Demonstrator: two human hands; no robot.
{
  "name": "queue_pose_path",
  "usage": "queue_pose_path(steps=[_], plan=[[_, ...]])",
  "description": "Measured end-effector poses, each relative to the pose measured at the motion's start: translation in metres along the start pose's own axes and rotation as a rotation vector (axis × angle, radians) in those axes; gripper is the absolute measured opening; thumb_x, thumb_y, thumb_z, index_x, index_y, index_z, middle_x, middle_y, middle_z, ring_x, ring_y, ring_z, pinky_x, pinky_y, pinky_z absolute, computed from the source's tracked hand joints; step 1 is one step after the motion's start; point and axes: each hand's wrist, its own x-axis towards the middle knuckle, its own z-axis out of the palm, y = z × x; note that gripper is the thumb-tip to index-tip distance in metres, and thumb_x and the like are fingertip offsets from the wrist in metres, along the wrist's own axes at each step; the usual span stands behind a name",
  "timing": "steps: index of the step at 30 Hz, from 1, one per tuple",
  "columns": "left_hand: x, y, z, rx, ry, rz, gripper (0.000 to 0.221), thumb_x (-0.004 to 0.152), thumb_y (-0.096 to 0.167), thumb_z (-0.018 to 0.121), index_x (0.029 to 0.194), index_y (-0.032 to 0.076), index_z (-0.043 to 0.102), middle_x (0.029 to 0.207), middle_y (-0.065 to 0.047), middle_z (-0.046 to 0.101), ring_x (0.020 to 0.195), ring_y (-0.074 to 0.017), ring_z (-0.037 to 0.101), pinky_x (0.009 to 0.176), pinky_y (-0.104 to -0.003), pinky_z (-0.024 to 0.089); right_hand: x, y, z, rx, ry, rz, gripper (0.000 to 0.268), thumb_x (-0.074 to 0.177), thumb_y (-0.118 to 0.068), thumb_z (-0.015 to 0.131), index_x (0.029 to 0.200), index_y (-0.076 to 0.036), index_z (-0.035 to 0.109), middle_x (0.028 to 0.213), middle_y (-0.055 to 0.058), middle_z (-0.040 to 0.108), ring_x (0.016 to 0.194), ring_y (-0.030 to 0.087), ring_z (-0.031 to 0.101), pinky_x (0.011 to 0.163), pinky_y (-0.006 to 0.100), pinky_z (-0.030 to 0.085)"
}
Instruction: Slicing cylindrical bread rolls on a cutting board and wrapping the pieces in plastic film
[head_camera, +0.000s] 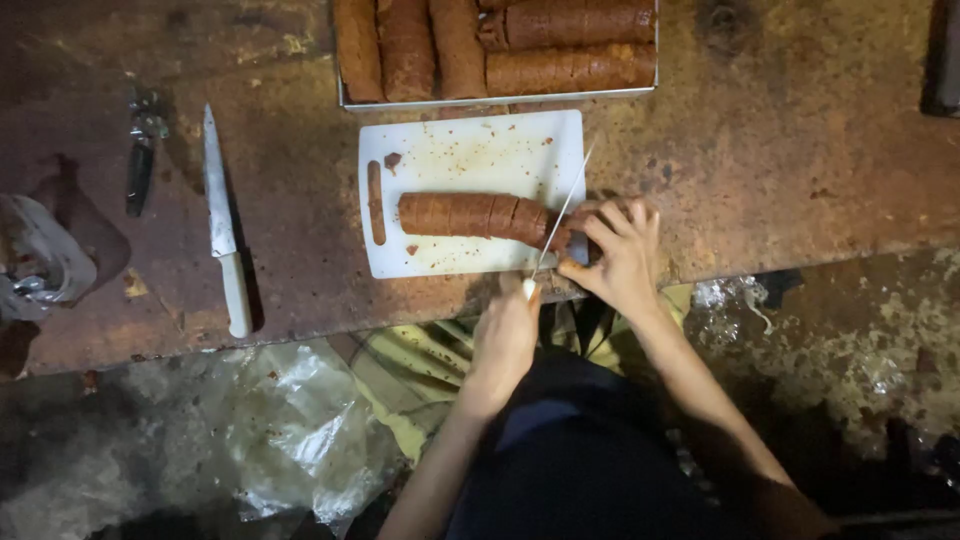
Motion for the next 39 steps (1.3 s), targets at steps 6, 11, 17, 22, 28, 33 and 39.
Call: queue_pose_path(steps=[6, 11, 17, 22, 28, 33, 39], plan=[[-0.065, -0.078, 0.005, 0.053, -0.205, -0.213, 0.043, 0.104, 0.043, 0.045, 0.125, 0.005, 0.046, 0.099, -0.031, 0.072, 0.101, -0.0521, 0.070, 0.085, -0.067, 0.056, -0.026, 0.024, 0.030, 0.131, 0.050, 0.126, 0.043, 0.070, -0.045, 0.080, 0.104, -0.023, 0.066, 0.107, 0.002, 0.060, 0.098, 0.032, 0.052, 0.086, 0.048, 0.035], [-0.084, -0.094, -0.003, 0.032, -0.057, -0.161, 0.041, 0.098, 0.054, 0.050, 0.109, 0.015, 0.054, 0.082, -0.024, 0.072, 0.086, -0.0468, 0.071, 0.073, -0.058, 0.051, -0.031, 0.027, 0.013, 0.190, 0.009, 0.200, 0.045, 0.076, -0.044, 0.070, 0.110, -0.016, 0.059, 0.114, 0.007, 0.062, 0.111, 0.032, 0.057, 0.095, 0.055, 0.041], [-0.060, -0.087, -0.059, 0.043, 0.424, -0.273, 0.046, 0.099, 0.039, 0.058, 0.121, -0.001, 0.059, 0.081, -0.035, 0.072, 0.087, -0.0536, 0.072, 0.079, -0.065, 0.055, -0.003, 0.002, -0.004, 0.314, -0.159, 0.248, 0.054, 0.069, -0.022, 0.085, 0.118, -0.020, 0.062, 0.102, 0.013, 0.068, 0.098, 0.043, 0.068, 0.085, 0.053, 0.050], [-0.013, -0.150, -0.087, -0.049, 0.786, -0.330, 0.038, 0.103, 0.038, 0.060, 0.108, 0.000, 0.053, 0.080, -0.038, 0.067, 0.084, -0.0595, 0.067, 0.078, -0.068, 0.050, 0.043, -0.033, -0.031, 0.239, -0.453, 0.423, 0.058, 0.072, -0.022, 0.082, 0.124, -0.015, 0.058, 0.097, 0.021, 0.075, 0.095, 0.050, 0.070, 0.084, 0.061, 0.053], [0.026, -0.118, -0.107, 0.256, 0.925, -0.102, 0.093, 0.061, 0.051, 0.092, 0.129, 0.007, 0.046, 0.120, -0.023, 0.051, 0.108, -0.0471, 0.057, 0.095, -0.052, 0.050, 0.062, -0.055, -0.020, -0.013, -0.657, 0.398, 0.076, 0.069, -0.026, 0.087, 0.137, -0.022, 0.054, 0.126, 0.025, 0.066, 0.109, 0.048, 0.069, 0.094, 0.057, 0.056], [0.052, -0.041, -0.116, 0.038, 0.397, 0.214, 0.079, 0.070, 0.014, 0.090, 0.140, 0.022, 0.054, 0.144, -0.023, 0.040, 0.122, -0.0527, 0.045, 0.104, -0.059, 0.044, 0.069, -0.049, 0.019, -0.098, -0.739, 0.460, 0.079, 0.070, -0.016, 0.083, 0.141, -0.030, 0.051, 0.137, 0.016, 0.053, 0.115, 0.042, 0.068, 0.099, 0.054, 0.052], [0.108, -0.014, -0.156, -0.075, 0.564, 0.146, 0.069, 0.067, 0.011, 0.090, 0.128, 0.027, 0.063, 0.144, -0.020, 0.035, 0.128, -0.0479, 0.043, 0.110, -0.051, 0.041, 0.152, -0.038, 0.031, 0.006, -0.503, 0.492, 0.063, 0.075, -0.026, 0.084, 0.132, -0.033, 0.059, 0.146, 0.015, 0.041, 0.111, 0.043, 0.069, 0.090, 0.052, 0.060]])
